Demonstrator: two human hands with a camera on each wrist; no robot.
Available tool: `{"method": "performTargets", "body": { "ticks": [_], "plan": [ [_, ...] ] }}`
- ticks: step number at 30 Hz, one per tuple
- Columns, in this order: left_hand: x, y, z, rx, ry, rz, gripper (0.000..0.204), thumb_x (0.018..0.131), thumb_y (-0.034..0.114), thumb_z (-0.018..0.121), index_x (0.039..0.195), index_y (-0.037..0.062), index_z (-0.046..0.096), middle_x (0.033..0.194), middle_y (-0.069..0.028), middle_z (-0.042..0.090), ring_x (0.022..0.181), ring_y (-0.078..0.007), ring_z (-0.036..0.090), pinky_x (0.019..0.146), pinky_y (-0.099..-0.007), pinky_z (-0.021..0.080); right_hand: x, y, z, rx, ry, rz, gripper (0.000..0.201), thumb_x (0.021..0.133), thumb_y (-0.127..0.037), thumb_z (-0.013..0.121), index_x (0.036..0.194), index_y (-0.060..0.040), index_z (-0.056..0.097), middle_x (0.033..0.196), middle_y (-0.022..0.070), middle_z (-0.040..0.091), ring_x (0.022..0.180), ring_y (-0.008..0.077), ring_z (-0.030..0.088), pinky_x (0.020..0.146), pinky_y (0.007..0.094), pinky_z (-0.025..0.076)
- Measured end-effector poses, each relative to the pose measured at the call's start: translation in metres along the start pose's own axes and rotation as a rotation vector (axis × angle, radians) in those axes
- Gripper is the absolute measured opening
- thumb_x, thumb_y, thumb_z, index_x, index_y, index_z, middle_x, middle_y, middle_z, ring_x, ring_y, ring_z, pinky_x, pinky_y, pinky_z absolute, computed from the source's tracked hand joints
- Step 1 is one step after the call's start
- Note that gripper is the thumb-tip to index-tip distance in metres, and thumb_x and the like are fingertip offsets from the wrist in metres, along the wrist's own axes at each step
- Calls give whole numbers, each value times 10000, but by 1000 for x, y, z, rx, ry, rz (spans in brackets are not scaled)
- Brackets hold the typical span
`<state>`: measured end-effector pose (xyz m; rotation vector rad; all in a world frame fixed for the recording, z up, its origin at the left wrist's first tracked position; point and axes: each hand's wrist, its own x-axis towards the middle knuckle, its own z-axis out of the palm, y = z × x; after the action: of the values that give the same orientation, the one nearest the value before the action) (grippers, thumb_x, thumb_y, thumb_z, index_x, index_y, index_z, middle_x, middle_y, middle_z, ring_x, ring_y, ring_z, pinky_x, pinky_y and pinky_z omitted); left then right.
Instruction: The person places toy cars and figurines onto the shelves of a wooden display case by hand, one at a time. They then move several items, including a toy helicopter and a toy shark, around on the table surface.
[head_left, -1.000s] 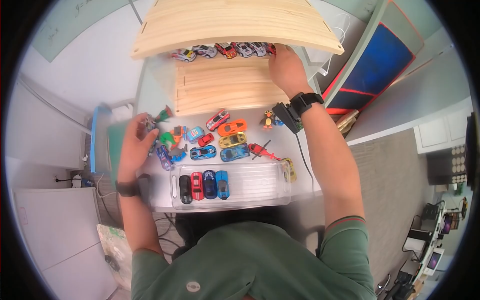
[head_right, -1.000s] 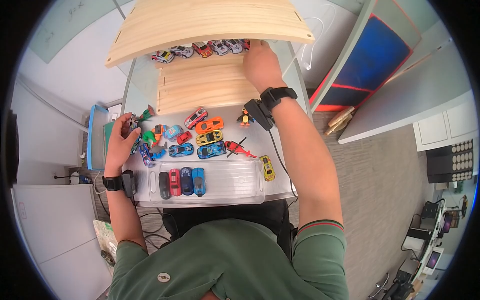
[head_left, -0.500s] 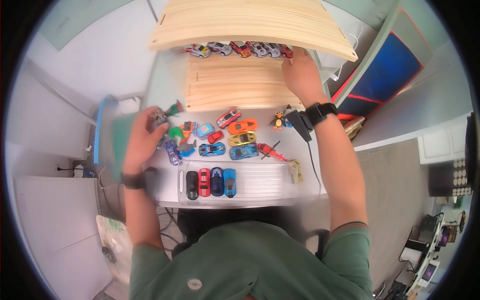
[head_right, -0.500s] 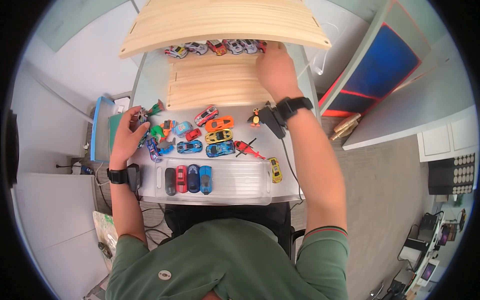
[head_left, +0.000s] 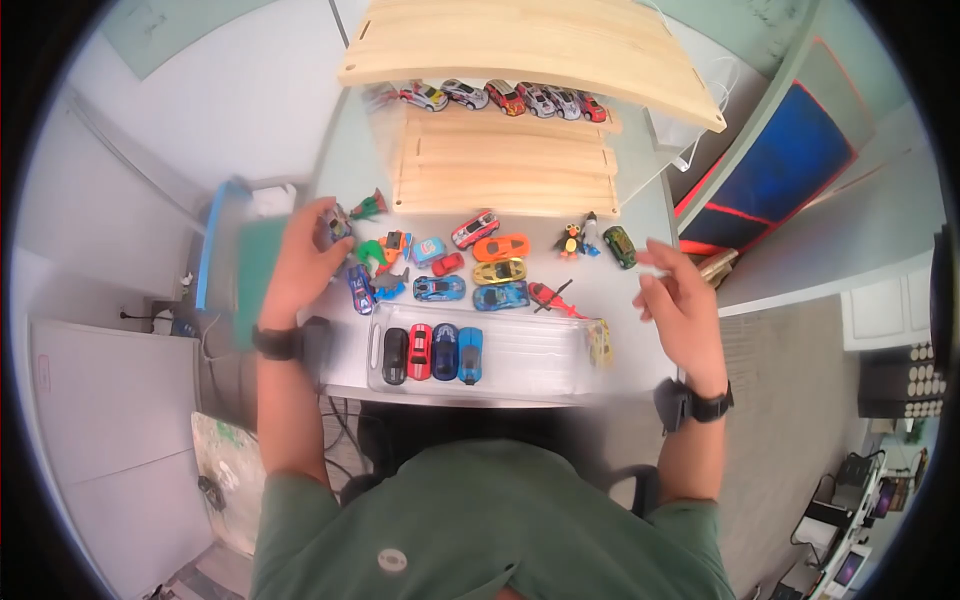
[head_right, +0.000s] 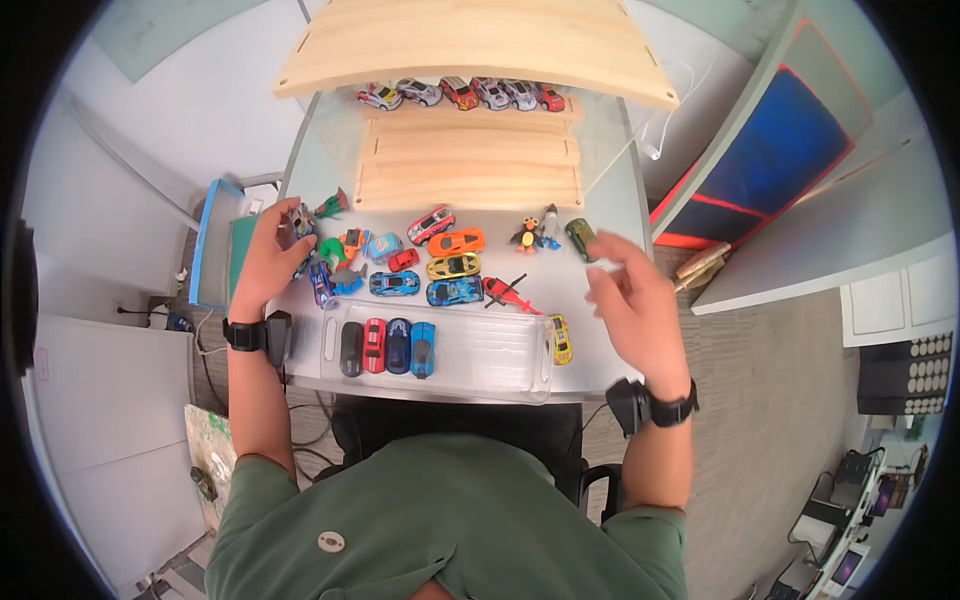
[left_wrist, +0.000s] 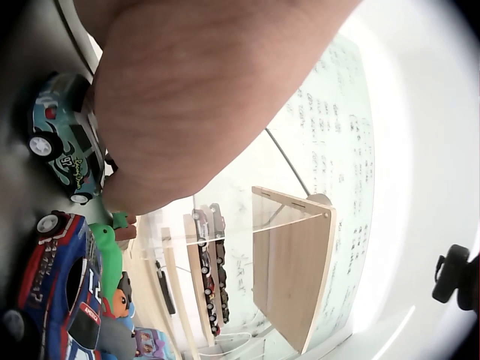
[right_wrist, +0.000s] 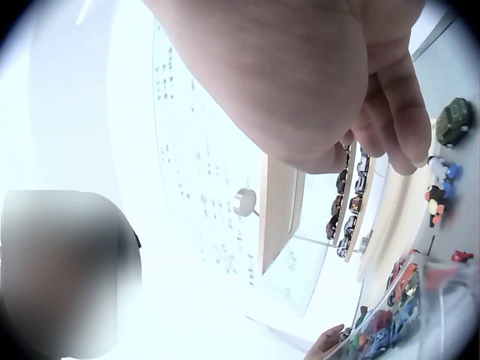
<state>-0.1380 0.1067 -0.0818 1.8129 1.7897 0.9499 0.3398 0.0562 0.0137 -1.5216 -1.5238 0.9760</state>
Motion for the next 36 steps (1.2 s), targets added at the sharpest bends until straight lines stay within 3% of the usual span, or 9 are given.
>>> {"method": "performTargets", "body": {
  "ticks": [2, 8, 17, 26, 28, 36],
  "plan": [
    [0, -1, -2, 30, 6, 40, 643, 888, 77, 813, 1480, 40, 564, 1298, -95, 610, 1152, -206, 581, 1044, -360, 479, -24, 20, -9, 65, -9, 23, 385, 1053, -75, 636, 1427, 12, 609, 1183, 109, 746, 808, 112, 678, 722, 272, 562],
    [2, -2, -2, -11, -63, -67, 676, 877, 89, 822, 1493, 29, 551, 1387, -118, 606, 1250, -231, 575, 1107, -371, 454, -60, 70, -23, 198, 55, 88, 294, 1078, -88, 628, 1357, 3, 646, 1138, 94, 743, 828, 102, 662, 715, 261, 539],
    [3, -2, -5, 8, -97, -135, 670, 920, 140, 804, 1529, 67, 532, 1453, -101, 597, 1294, -240, 551, 1128, -400, 448, -59, 79, -17, 247, 80, 83, 252, 1077, -105, 652, 1303, 3, 678, 1055, 69, 755, 820, 88, 657, 717, 251, 531],
    [-6, 11, -7, 108, -34, 3, 588, 966, 176, 763, 1502, 64, 546, 1404, -137, 610, 1288, -274, 555, 1113, -429, 460, -54, 89, -12, 224, 55, 131, 250, 1070, -131, 681, 1281, 1, 698, 995, 26, 749, 812, 68, 658, 723, 240, 529],
    [-7, 15, -7, 138, -43, 32, 551, 967, 167, 778, 1464, 46, 574, 1440, -165, 599, 1322, -319, 583, 1141, -435, 454, -53, 90, -11, 191, 34, 160, 248, 1064, -137, 692, 1265, 6, 708, 982, 16, 738, 813, 63, 652, 729, 238, 528],
    [-8, 8, 5, -77, -20, -94, 445, 982, 108, 750, 1407, 82, 622, 1321, -105, 643, 1114, -208, 632, 1021, -371, 522, -34, 84, -8, 87, -53, 187, 260, 1045, -119, 702, 1264, 20, 707, 987, 22, 735, 839, 84, 667, 769, 255, 546]
  ]
}}
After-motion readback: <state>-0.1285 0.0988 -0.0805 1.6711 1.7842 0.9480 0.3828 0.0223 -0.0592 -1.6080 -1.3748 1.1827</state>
